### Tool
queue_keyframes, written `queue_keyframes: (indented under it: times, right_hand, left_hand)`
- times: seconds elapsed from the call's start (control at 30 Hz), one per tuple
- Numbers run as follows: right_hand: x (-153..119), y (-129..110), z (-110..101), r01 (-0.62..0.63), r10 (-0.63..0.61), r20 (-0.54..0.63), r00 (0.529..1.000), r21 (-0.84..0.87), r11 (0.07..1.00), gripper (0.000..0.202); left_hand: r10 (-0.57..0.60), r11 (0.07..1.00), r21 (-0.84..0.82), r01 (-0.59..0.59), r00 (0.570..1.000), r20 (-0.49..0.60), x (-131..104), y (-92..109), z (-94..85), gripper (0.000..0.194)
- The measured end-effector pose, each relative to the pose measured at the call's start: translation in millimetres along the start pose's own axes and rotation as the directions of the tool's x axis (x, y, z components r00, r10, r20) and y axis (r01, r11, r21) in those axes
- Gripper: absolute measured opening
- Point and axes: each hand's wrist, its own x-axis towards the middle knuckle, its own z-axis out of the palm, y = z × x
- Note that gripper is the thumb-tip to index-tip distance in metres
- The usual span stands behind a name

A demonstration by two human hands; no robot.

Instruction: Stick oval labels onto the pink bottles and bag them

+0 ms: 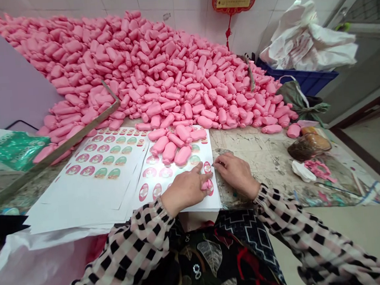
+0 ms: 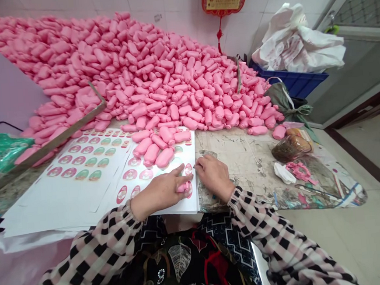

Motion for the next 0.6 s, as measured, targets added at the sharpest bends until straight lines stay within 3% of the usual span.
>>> queue_keyframes:
  times: [0.13, 0.23, 0.4, 0.5, 0.6]
  right_hand:
    - [-0.9, 1.5, 1.1, -0.032, 0.028, 0.046, 0.999, 0.087, 0.996, 0.015]
    - [-4.0, 1.1, 4.4, -0.050, 0.048, 0.014, 0.999, 0.123, 0.991, 0.016]
    - [-2.4, -1.3, 1.0, -0.024, 0.025, -0.022, 0.999, 0.033, 0.999, 0.017]
    - [4.6, 1.0, -6.4, 0.006, -0.006, 0.042, 0.999, 0.015, 1.000, 0.017]
    - [10.7, 6.5, -7.4, -0.023, 0.007, 0.142, 0.990, 0.117, 0.993, 0.017]
  left_hand:
    - [0.019, 0.999, 0.038, -0.019, 1.000, 0.002, 1.8, -0.8, 1.2, 0.048]
    - [0.024, 0.998, 0.054, -0.024, 1.000, -0.006, 2.7, -0.9, 1.5, 0.048]
    - [0.032, 0.998, 0.055, -0.032, 0.999, -0.001, 1.7, -0.2, 1.2, 0.047]
    - [0.025, 0.998, 0.059, -0.025, 1.000, 0.006, 1.4, -0.3, 1.4, 0.048]
    - [0.013, 0.999, 0.052, -0.014, 1.000, 0.014, 1.6, -0.4, 1.5, 0.050]
